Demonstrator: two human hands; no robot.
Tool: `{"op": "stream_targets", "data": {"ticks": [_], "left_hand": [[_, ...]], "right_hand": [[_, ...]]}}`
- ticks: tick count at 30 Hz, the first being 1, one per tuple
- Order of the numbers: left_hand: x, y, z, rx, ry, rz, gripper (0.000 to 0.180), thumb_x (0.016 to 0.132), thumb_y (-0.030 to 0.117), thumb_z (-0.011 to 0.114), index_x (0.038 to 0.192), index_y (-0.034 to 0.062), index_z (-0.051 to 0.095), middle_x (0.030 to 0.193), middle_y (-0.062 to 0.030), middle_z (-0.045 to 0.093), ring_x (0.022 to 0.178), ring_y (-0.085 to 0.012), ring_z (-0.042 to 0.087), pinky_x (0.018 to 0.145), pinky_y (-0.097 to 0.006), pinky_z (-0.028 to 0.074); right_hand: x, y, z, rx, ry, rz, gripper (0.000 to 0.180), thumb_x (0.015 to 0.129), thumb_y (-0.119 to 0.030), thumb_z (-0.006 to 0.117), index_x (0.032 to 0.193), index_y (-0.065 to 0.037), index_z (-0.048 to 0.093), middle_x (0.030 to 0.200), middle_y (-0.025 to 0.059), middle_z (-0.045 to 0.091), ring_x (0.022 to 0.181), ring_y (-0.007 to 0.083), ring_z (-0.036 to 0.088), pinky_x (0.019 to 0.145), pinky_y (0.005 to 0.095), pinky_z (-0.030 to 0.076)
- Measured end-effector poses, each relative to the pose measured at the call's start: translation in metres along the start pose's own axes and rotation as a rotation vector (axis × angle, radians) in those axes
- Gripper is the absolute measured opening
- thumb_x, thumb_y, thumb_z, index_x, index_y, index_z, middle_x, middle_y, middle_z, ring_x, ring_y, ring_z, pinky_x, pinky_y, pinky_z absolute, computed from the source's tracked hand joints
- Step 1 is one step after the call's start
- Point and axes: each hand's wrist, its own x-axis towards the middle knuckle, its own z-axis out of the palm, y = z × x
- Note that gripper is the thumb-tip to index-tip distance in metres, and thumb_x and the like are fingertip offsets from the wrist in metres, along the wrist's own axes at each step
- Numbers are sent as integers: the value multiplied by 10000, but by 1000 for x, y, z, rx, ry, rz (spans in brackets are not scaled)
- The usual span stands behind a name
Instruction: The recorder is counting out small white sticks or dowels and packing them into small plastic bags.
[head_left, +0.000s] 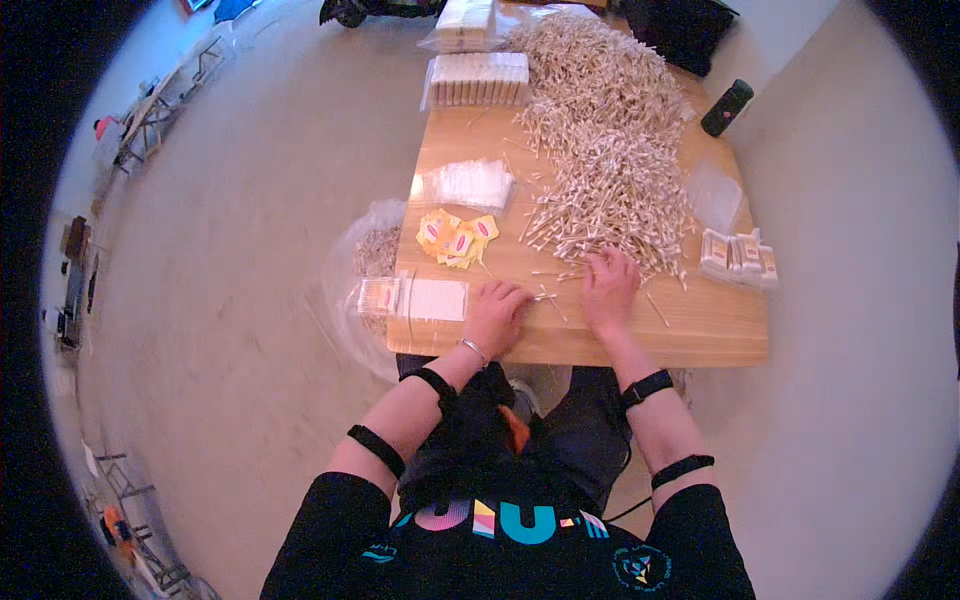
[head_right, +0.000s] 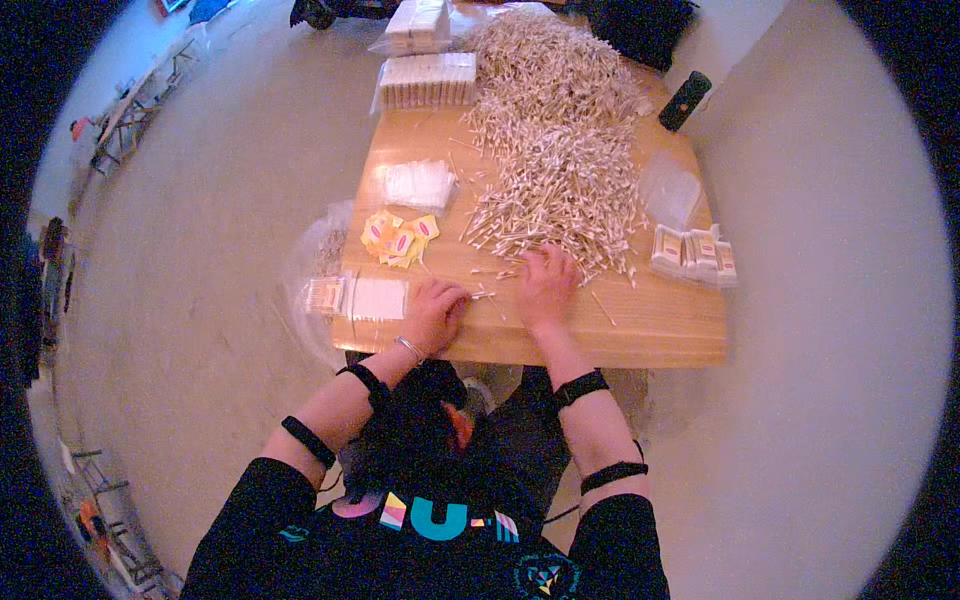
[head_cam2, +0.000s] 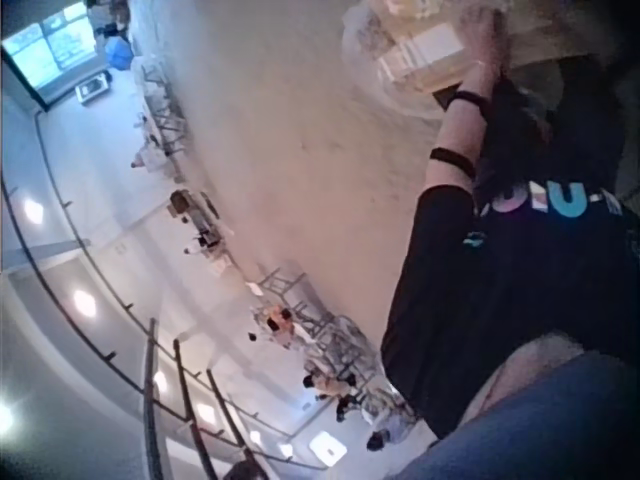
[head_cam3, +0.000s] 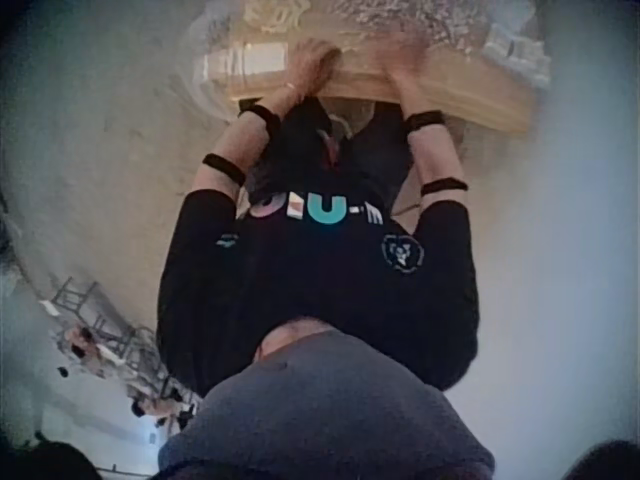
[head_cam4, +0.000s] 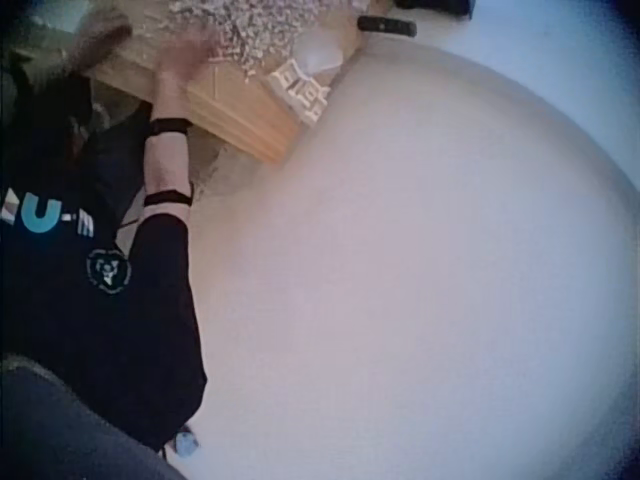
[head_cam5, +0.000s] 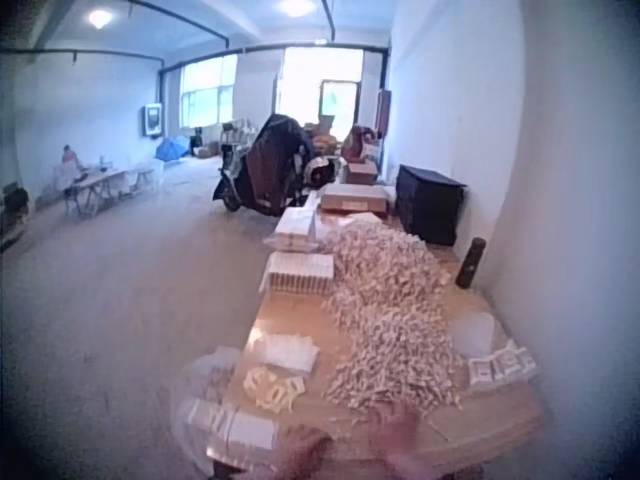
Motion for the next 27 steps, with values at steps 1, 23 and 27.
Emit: {"op": "stream_targets", "data": {"ticks": [1,23,27], "left_hand": [[0,4,-1,46,6,-23,217,751,100,602,967,98,588,1000,-79,570,956,-278,507,872,-406,369],[-2,-13,11,-132,-48,55,264,747,25,578,1010,49,578,1110,-123,578,1079,-299,524,910,-367,440],[-3,-10,9,-96,-60,36,271,730,22,581,999,60,580,1066,-114,595,1028,-308,551,907,-381,443]], "right_hand": [[-2,-1,0,79,-69,-18,229,759,-219,629,948,-91,629,1055,60,542,1034,274,465,904,430,355],[-6,16,8,70,-44,-94,304,729,-175,665,1011,-90,590,1016,81,533,993,280,476,877,405,381],[-7,21,11,89,-41,-68,114,748,-187,639,830,-109,624,927,54,546,943,271,486,826,406,398]]}}
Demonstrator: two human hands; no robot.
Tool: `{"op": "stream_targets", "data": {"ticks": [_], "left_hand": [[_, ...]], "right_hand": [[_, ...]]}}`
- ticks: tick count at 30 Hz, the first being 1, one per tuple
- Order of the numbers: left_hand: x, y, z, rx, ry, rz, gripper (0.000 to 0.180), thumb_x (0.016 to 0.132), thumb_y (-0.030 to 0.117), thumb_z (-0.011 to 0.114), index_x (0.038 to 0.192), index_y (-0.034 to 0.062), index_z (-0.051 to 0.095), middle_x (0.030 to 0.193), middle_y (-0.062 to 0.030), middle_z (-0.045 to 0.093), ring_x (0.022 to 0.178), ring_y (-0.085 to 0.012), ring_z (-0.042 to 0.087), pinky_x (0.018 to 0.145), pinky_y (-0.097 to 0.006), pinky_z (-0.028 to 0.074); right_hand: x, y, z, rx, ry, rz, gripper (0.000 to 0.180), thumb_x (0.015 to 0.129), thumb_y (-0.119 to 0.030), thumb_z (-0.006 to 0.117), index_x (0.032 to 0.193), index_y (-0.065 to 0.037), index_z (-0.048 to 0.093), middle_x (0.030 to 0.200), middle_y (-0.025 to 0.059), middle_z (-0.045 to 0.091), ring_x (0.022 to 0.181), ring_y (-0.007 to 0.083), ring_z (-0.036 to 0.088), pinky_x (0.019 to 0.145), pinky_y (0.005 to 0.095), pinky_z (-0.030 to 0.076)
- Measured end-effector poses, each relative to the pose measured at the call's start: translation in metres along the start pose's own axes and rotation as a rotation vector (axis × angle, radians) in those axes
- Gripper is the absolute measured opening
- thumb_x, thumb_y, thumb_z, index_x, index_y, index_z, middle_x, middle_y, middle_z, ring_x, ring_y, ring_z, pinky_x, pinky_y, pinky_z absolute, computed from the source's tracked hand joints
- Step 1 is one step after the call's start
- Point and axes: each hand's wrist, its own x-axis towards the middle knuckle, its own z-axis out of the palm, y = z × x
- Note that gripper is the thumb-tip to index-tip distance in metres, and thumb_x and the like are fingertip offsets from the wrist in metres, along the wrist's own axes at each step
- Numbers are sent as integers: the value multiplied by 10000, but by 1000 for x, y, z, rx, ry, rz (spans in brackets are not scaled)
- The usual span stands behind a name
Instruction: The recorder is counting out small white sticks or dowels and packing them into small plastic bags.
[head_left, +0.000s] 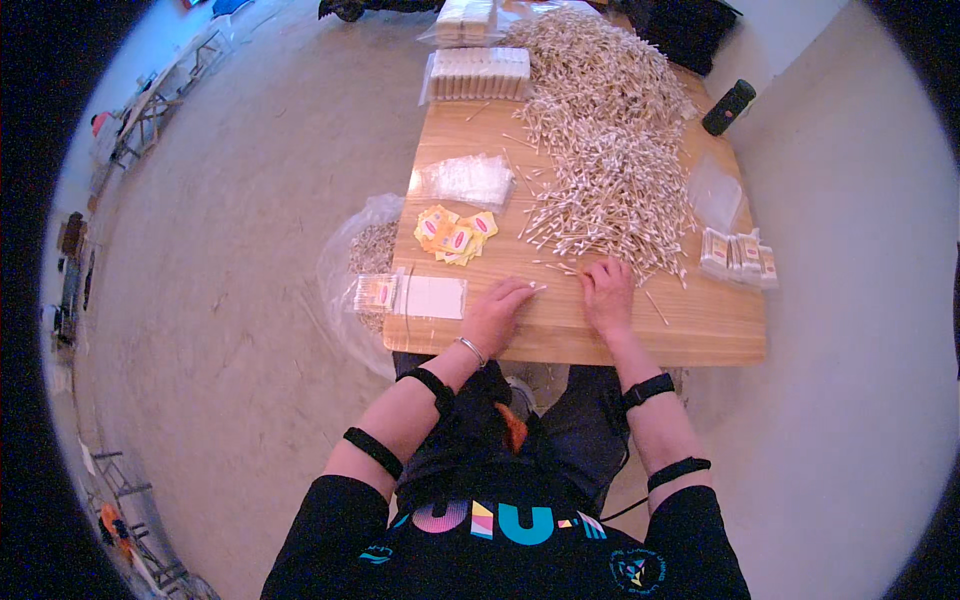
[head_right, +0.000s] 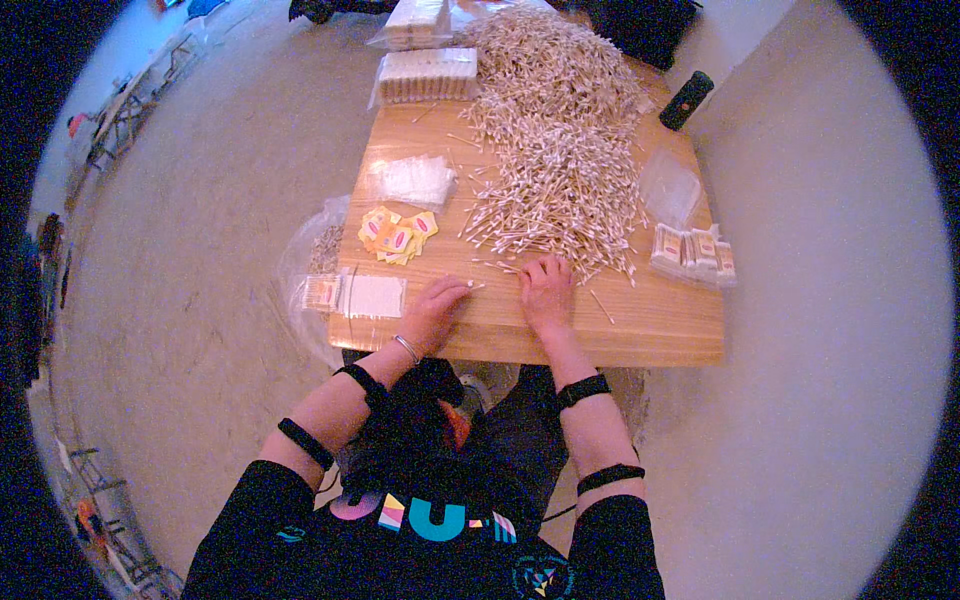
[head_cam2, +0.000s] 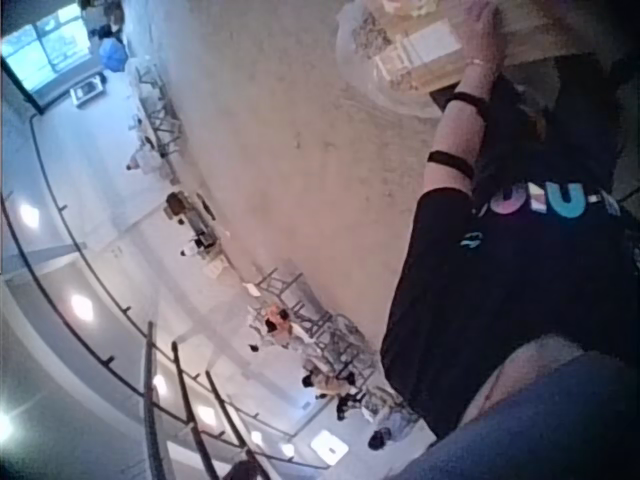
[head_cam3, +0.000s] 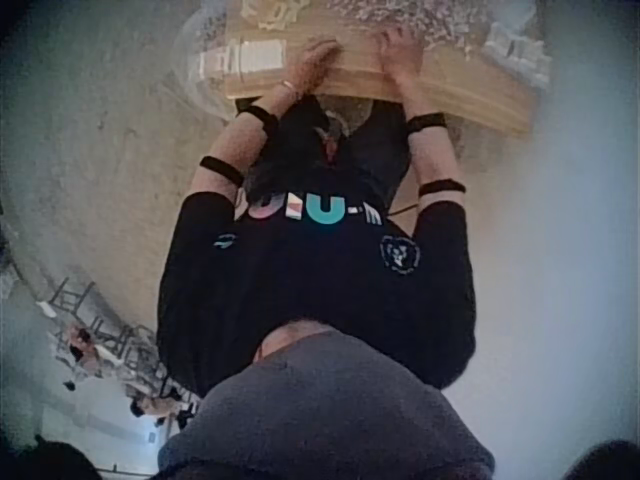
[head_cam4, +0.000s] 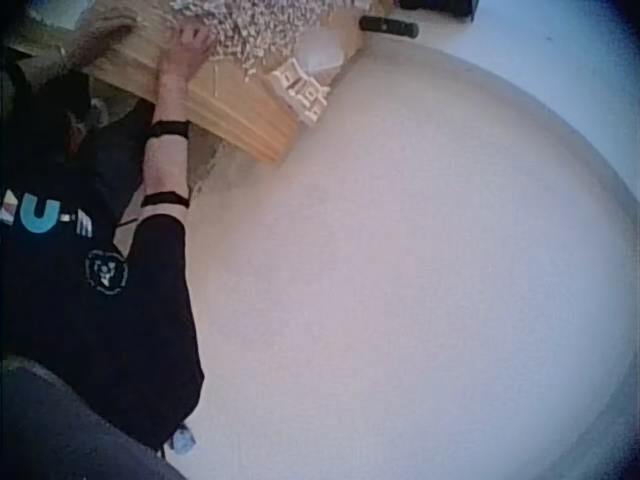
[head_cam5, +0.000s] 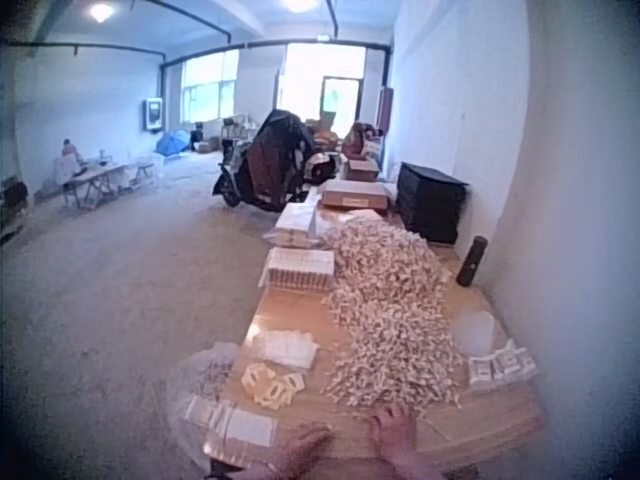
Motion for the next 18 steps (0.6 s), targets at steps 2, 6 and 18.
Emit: {"op": "stream_targets", "data": {"ticks": [2,6,18], "left_hand": [[-1,0,-3,-26,-65,-28,234,780,43,582,1012,75,585,1042,-112,607,1030,-317,550,945,-396,424],[-4,-5,-2,-71,-107,111,282,744,23,581,1020,79,583,1020,-105,610,1013,-313,554,952,-410,412],[7,17,-12,147,28,-38,364,777,170,608,1099,23,524,1199,-148,497,1184,-328,414,1060,-433,280]], "right_hand": [[-1,1,1,-5,3,18,103,752,-204,631,803,-115,627,914,45,552,939,270,489,818,407,403],[-1,-8,5,-41,-27,-33,109,745,-212,632,807,-123,634,898,39,561,931,264,499,803,402,406],[-12,-50,-6,104,46,131,257,783,-144,567,1033,-86,586,951,119,534,962,309,500,856,438,391]]}}
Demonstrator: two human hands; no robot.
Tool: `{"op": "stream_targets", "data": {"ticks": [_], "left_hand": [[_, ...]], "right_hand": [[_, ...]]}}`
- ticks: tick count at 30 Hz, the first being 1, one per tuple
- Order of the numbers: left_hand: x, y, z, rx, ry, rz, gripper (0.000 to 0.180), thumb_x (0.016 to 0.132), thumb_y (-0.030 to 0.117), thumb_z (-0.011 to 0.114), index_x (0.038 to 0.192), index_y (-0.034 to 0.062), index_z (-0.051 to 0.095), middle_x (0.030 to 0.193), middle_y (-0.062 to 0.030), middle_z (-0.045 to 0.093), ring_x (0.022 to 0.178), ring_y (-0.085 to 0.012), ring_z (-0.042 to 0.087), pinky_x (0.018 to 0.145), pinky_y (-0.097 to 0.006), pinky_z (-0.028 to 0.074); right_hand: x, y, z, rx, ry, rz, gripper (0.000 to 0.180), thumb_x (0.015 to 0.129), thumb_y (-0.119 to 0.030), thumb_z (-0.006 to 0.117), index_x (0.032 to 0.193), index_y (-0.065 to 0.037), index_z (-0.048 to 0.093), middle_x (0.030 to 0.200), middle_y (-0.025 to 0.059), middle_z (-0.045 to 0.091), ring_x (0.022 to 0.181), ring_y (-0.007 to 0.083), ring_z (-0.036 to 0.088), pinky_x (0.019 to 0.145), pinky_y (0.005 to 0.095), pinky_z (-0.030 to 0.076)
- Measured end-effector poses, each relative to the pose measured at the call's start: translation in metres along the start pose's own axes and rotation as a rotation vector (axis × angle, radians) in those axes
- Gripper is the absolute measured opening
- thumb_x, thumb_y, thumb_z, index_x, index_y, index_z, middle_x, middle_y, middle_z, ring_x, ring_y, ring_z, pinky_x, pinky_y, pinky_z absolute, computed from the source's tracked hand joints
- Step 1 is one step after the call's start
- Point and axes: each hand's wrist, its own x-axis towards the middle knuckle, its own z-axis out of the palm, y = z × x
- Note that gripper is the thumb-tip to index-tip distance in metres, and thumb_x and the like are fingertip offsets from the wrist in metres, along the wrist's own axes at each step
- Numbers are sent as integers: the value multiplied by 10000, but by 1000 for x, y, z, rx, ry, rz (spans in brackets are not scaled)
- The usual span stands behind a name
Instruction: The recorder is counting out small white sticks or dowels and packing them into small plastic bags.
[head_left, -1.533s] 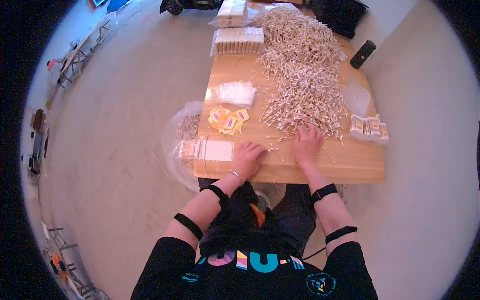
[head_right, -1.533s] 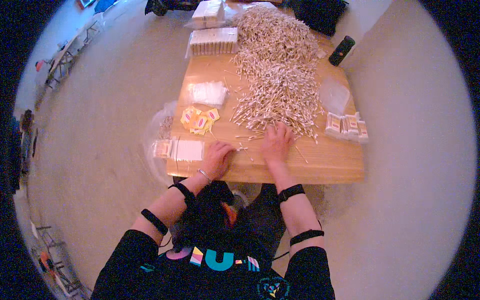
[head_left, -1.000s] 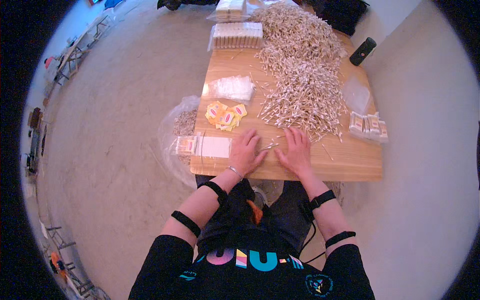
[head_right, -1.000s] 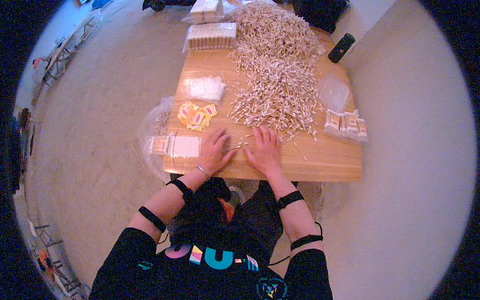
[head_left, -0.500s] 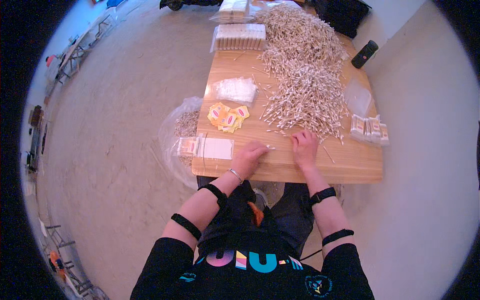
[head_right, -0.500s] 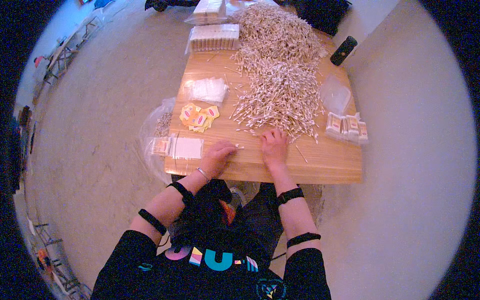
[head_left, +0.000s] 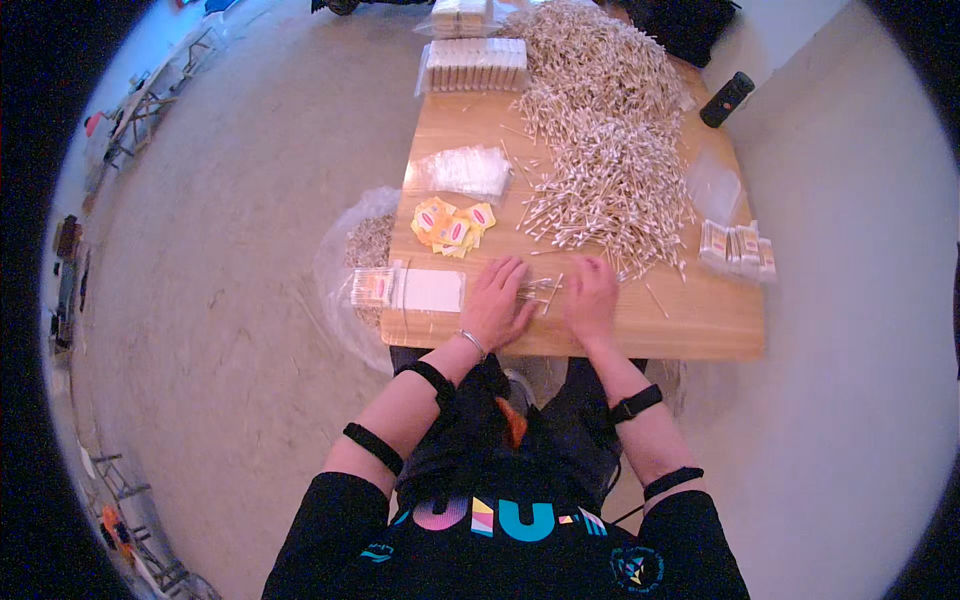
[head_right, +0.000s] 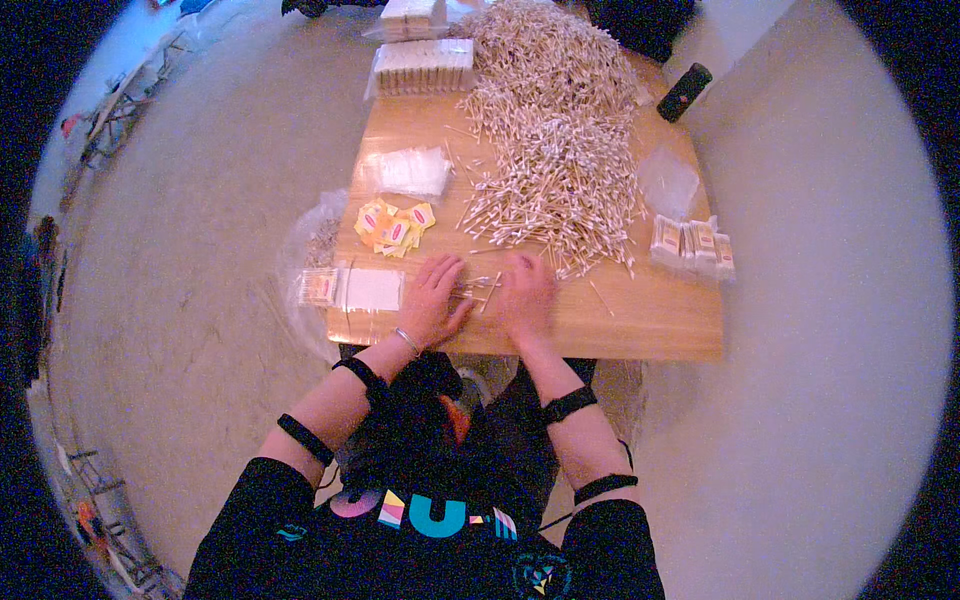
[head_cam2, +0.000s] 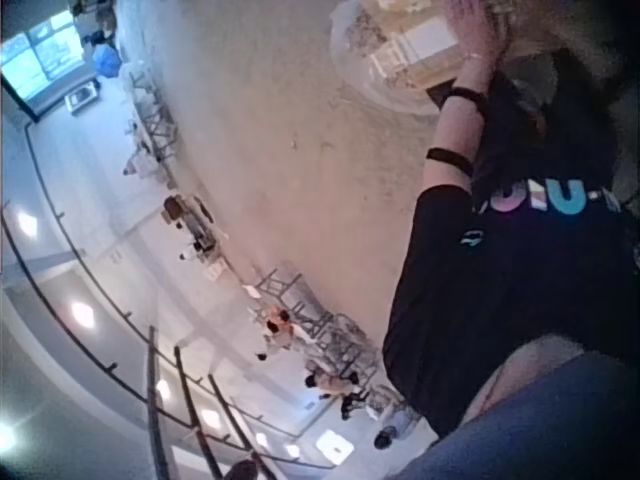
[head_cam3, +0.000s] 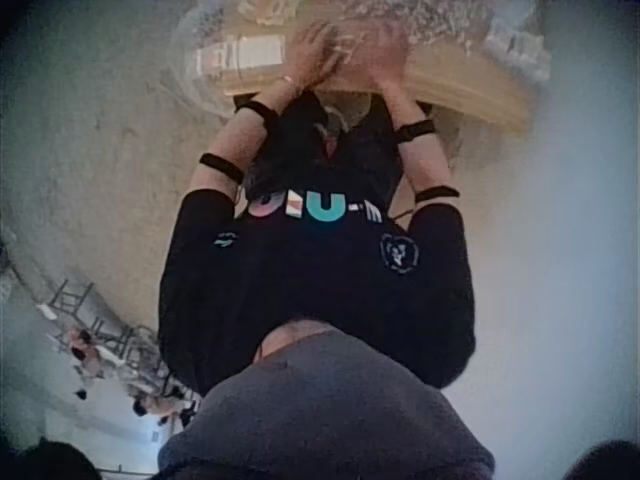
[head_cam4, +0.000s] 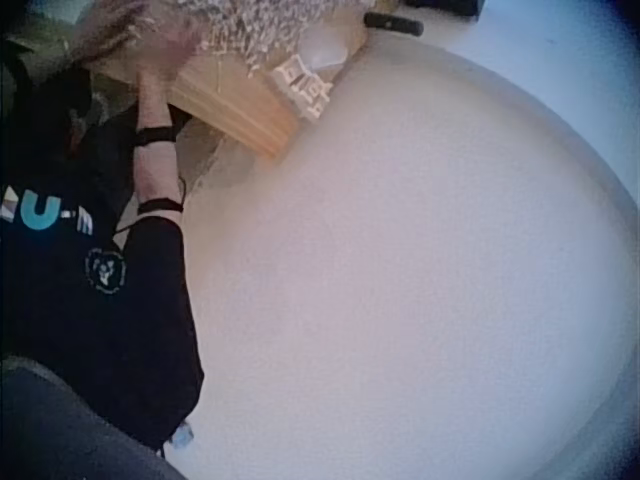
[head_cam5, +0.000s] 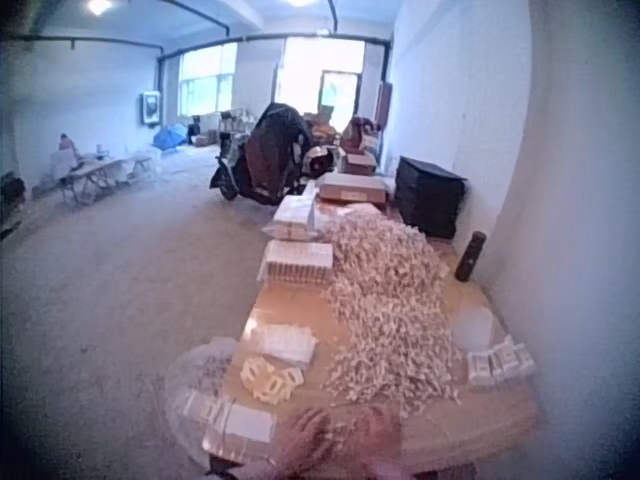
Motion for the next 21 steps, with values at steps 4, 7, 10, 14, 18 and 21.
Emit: {"op": "stream_targets", "data": {"ticks": [4,7,10,14,18,21], "left_hand": [[-2,-12,10,-100,-61,106,304,777,116,599,1062,21,547,1149,-136,535,1145,-309,460,1050,-433,306],[-7,-18,13,-158,-35,139,248,773,68,594,1016,28,572,1097,-125,568,1105,-301,497,1030,-428,339],[-1,-10,16,-200,-33,178,223,762,51,603,984,35,589,1064,-121,587,1083,-299,514,1011,-421,363],[-2,-13,12,-192,-18,182,213,752,48,618,964,36,598,1039,-116,599,1050,-300,531,977,-414,392],[-5,-15,13,-214,11,154,216,756,56,621,969,32,591,1047,-115,590,1035,-303,531,952,-418,401],[-3,-10,9,-207,-25,82,292,757,61,620,1044,41,566,1104,-136,555,1074,-318,499,955,-419,393]], "right_hand": [[-13,39,-19,-285,143,319,262,789,-152,575,1038,-69,566,980,137,523,988,311,487,873,430,386],[-15,36,-31,-255,-33,379,222,783,-155,589,980,-54,568,984,143,516,998,312,479,872,419,389],[-15,47,-15,-227,-25,332,167,795,-154,576,920,-43,569,964,145,517,988,313,480,867,416,391],[-9,24,8,-94,-31,168,147,807,-132,551,909,-41,604,917,146,528,938,317,497,834,415,407],[-2,10,23,57,-124,29,165,795,-100,545,925,-43,629,894,149,541,881,321,517,788,417,426],[3,9,26,152,-208,-56,181,764,-77,569,932,-39,628,905,148,549,863,320,527,777,416,432]]}}
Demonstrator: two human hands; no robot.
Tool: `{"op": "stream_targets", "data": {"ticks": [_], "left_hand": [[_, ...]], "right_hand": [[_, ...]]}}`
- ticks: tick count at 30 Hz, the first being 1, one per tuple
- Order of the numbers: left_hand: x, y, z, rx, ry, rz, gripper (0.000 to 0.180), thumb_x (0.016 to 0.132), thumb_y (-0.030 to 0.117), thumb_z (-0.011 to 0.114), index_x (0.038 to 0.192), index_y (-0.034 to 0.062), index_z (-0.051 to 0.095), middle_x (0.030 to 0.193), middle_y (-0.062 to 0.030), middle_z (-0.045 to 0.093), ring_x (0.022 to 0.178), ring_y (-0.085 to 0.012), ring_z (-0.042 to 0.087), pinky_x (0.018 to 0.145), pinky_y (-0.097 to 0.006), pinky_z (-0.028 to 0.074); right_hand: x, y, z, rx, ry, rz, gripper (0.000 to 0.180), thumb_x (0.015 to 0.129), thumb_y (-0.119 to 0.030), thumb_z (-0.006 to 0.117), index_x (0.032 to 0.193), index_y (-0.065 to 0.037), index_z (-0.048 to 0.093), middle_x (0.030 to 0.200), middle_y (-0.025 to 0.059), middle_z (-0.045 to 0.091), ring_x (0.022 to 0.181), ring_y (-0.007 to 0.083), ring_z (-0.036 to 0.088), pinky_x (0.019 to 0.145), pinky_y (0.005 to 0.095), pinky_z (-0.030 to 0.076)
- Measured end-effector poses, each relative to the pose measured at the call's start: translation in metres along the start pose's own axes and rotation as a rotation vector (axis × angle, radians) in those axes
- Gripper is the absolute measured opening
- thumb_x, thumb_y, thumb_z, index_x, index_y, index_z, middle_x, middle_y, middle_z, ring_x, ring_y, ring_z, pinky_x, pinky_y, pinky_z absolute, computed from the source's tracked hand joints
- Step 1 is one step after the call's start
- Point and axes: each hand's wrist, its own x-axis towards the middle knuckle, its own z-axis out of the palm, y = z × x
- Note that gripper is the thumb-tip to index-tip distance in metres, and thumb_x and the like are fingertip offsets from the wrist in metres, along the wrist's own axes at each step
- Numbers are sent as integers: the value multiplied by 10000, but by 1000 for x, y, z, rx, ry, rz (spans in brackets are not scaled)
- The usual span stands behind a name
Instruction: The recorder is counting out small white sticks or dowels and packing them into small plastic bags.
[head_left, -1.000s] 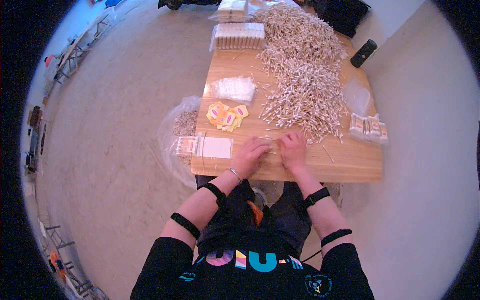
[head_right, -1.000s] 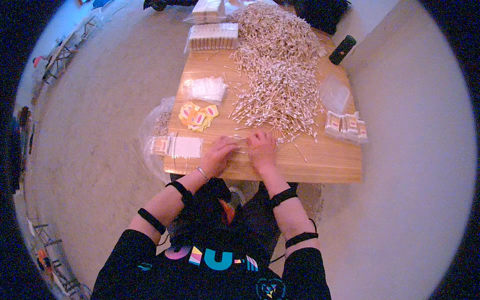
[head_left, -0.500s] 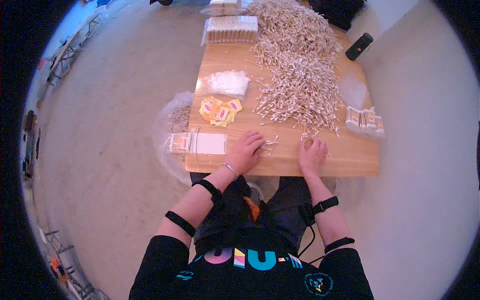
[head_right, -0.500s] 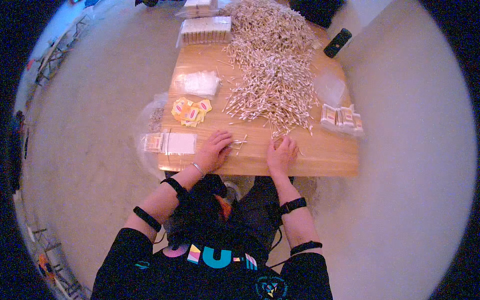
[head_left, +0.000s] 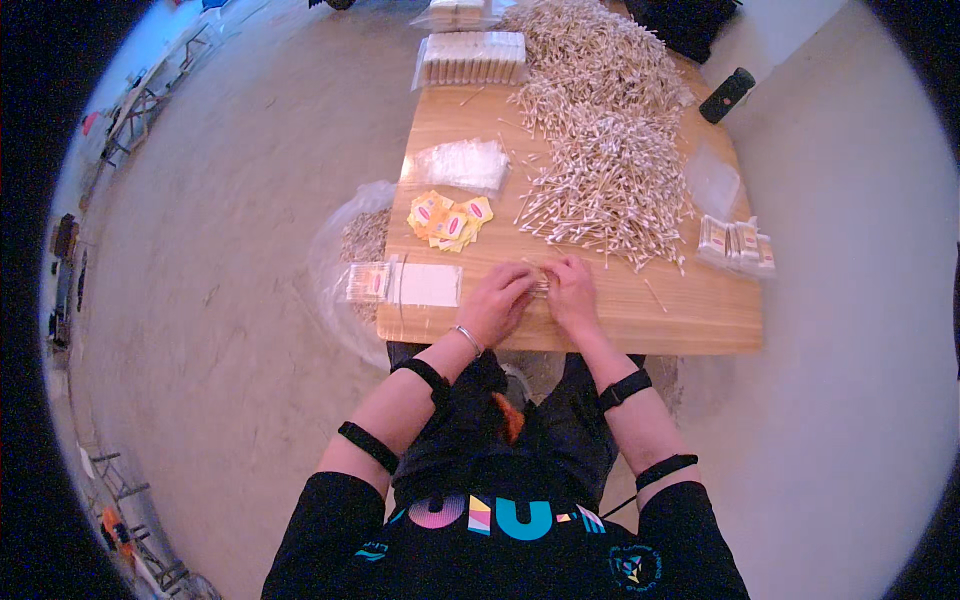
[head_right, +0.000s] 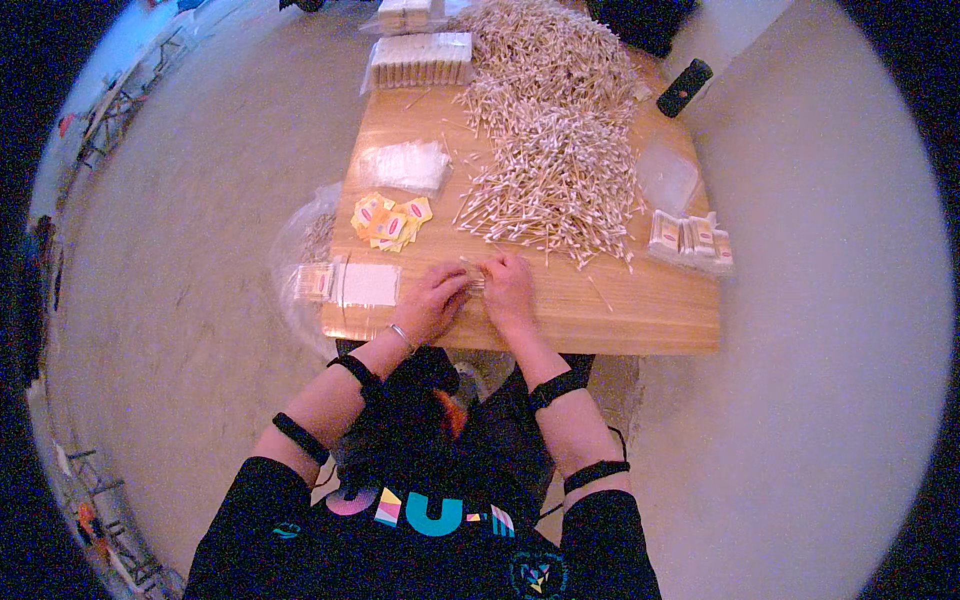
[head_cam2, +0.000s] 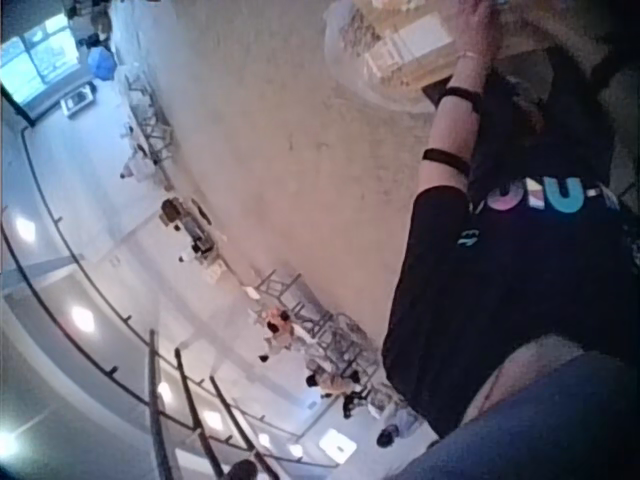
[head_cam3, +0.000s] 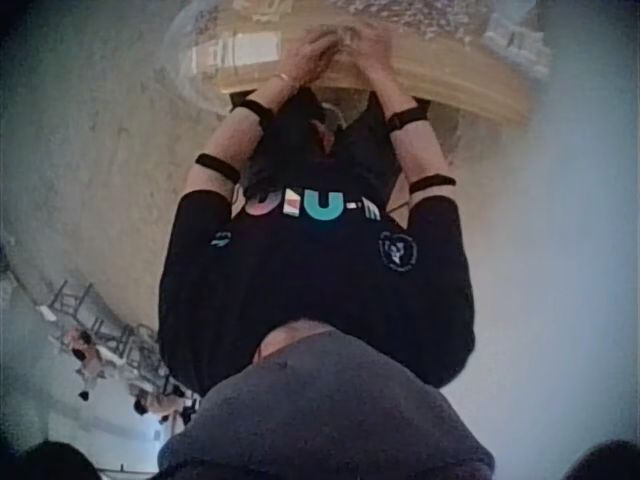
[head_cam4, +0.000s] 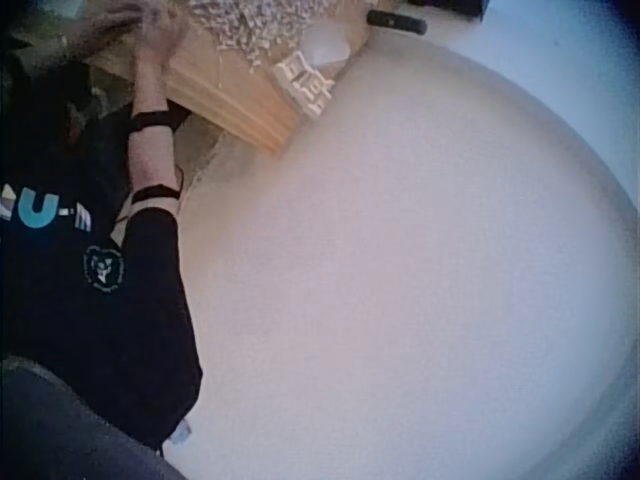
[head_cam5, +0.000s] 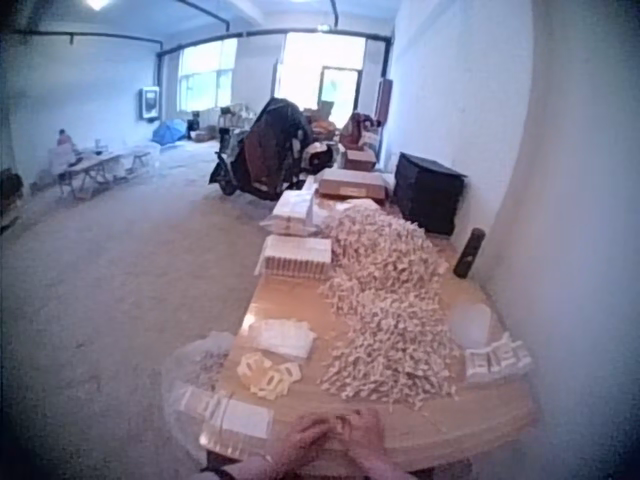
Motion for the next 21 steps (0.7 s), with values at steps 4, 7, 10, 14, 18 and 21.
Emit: {"op": "stream_targets", "data": {"ticks": [4,7,10,14,18,21], "left_hand": [[7,13,-4,111,36,-54,407,756,79,615,1148,44,513,1184,-165,498,1151,-339,437,1006,-420,348],[3,6,-7,148,-19,-28,430,762,89,607,1173,34,498,1226,-163,481,1191,-335,416,1048,-418,307],[1,1,-3,146,-66,-12,426,768,99,596,1172,13,495,1247,-160,479,1212,-330,407,1067,-418,287],[4,5,-1,165,-45,10,379,775,103,580,1126,-24,512,1205,-180,498,1183,-327,422,1045,-403,313],[4,6,-2,157,-29,-13,372,773,103,582,1114,-26,509,1186,-182,498,1176,-333,424,1044,-400,315],[6,8,-3,130,-27,-31,353,770,103,585,1091,-24,511,1146,-183,503,1152,-338,437,1034,-402,325]], "right_hand": [[-8,0,-3,116,138,-1,207,720,-54,610,925,-32,620,922,137,555,891,310,529,800,398,428],[-20,-9,-20,16,143,-53,215,709,-47,615,923,-32,618,910,126,554,918,305,525,821,389,421],[-32,2,-35,-27,32,-73,183,730,-46,604,912,-33,615,913,131,547,919,313,517,824,394,416],[-30,22,-36,-45,14,38,121,752,-46,596,871,-30,609,902,136,540,897,321,515,800,401,423],[-20,22,-34,-72,54,64,116,764,-47,589,877,-29,607,904,137,542,902,321,513,793,396,426],[-8,22,-28,-144,124,5,176,772,-50,578,947,-37,587,961,140,523,941,321,497,836,402,408]]}}
